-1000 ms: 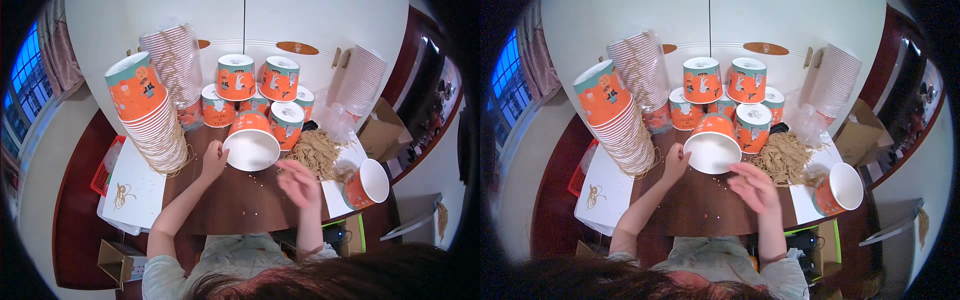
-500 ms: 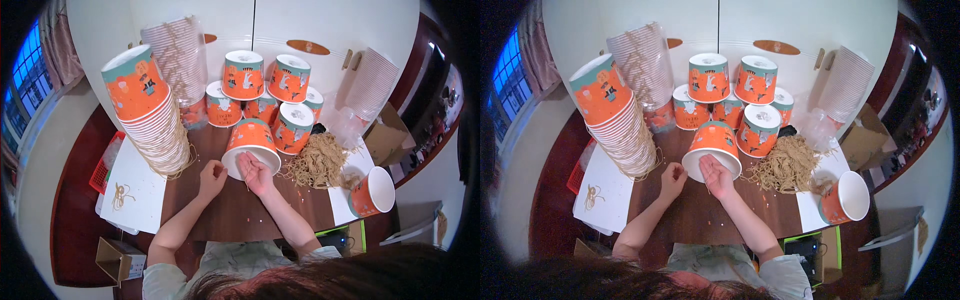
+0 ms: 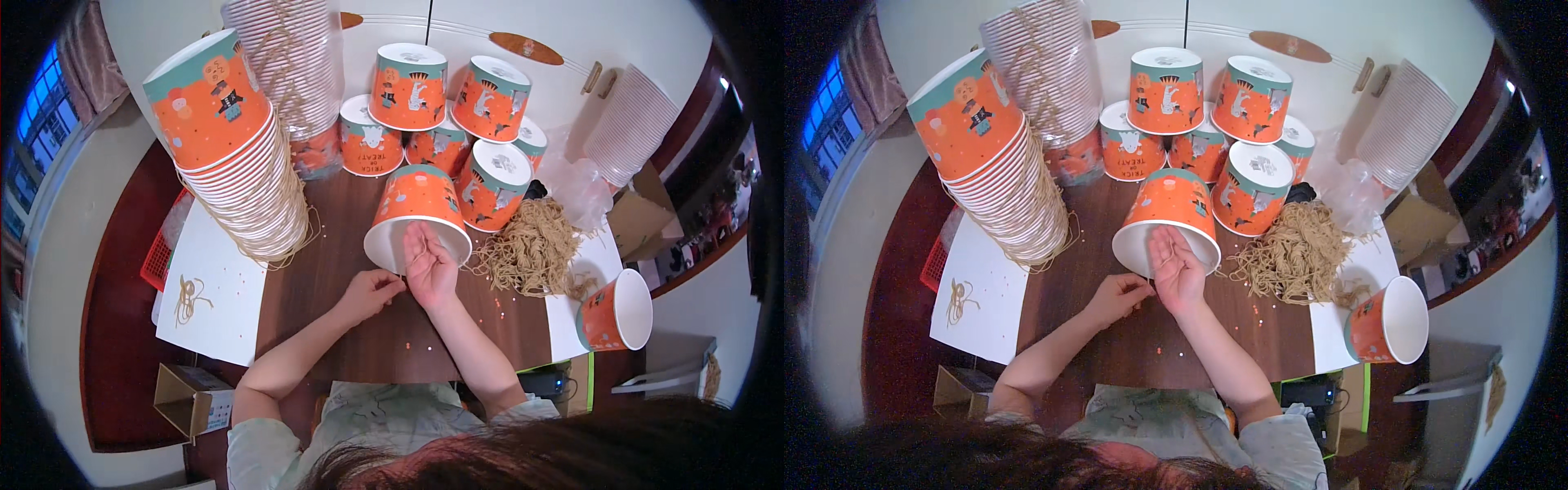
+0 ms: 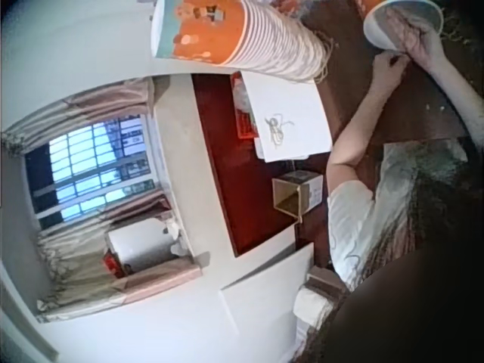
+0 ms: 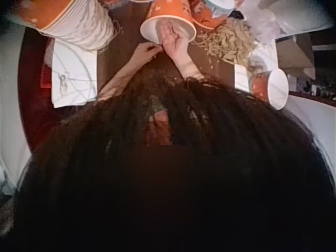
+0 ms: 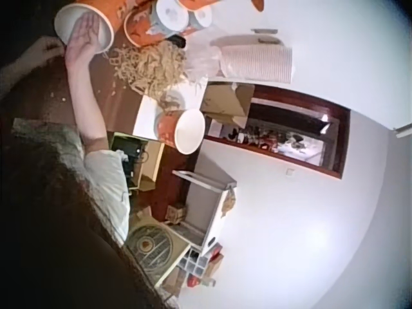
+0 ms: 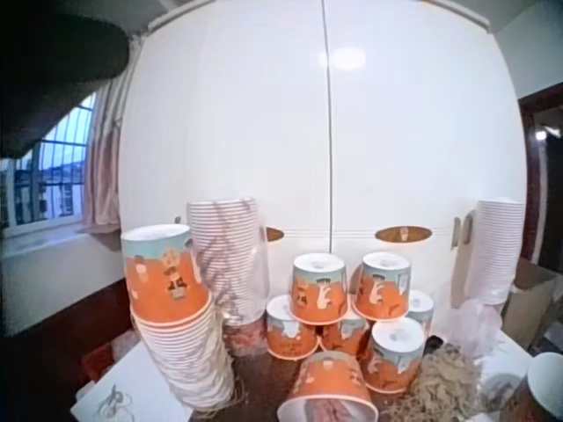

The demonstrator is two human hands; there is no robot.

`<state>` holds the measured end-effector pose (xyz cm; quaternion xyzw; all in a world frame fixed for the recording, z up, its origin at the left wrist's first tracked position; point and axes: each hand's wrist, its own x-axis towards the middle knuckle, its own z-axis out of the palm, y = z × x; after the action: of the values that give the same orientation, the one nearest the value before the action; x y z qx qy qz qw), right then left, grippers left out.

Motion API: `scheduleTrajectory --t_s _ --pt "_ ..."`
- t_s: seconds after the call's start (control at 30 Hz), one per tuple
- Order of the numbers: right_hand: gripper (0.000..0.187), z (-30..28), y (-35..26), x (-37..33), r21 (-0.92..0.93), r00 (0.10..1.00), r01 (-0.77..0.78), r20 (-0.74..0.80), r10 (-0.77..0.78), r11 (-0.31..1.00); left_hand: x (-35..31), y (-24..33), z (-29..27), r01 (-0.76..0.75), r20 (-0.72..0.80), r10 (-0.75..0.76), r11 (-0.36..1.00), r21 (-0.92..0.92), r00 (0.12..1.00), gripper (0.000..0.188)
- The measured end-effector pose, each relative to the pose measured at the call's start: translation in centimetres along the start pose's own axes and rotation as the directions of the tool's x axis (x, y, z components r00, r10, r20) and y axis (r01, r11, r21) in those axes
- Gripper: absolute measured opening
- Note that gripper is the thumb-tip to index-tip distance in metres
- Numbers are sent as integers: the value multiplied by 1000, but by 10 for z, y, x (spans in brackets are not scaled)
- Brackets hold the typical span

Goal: Attaching string handles to pre-punched paper buckets.

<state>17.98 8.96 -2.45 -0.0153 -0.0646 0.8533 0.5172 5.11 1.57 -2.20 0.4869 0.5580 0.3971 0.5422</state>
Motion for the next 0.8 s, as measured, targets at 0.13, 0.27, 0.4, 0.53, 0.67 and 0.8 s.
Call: scheduleTrajectory --t_s 0.13,0.27,0.4,0.53,0.67,0.8 --pt "33 4 -2 -1 -366 996 61 -41 -81 929 -2 9 -12 -289 -171 361 895 339 917 15" --pt "25 -2 -10 -7 -996 987 90 88 -137 10 -5 21 -26 -381 -200 539 768 515 818 13" --pt "35 26 -1 -13 -690 869 395 495 2 -607 -7 24 -35 -345 -208 595 678 649 777 11" --pt "29 41 11 -4 -632 749 650 627 215 -422 -7 22 -38 -361 -150 685 542 759 713 11" --pt "18 25 12 12 -903 900 401 357 251 -154 -7 24 -38 -388 -170 756 498 775 632 13" --pt "10 14 11 12 -932 942 300 256 217 -204 -1 17 -40 -410 -179 803 465 785 569 13"
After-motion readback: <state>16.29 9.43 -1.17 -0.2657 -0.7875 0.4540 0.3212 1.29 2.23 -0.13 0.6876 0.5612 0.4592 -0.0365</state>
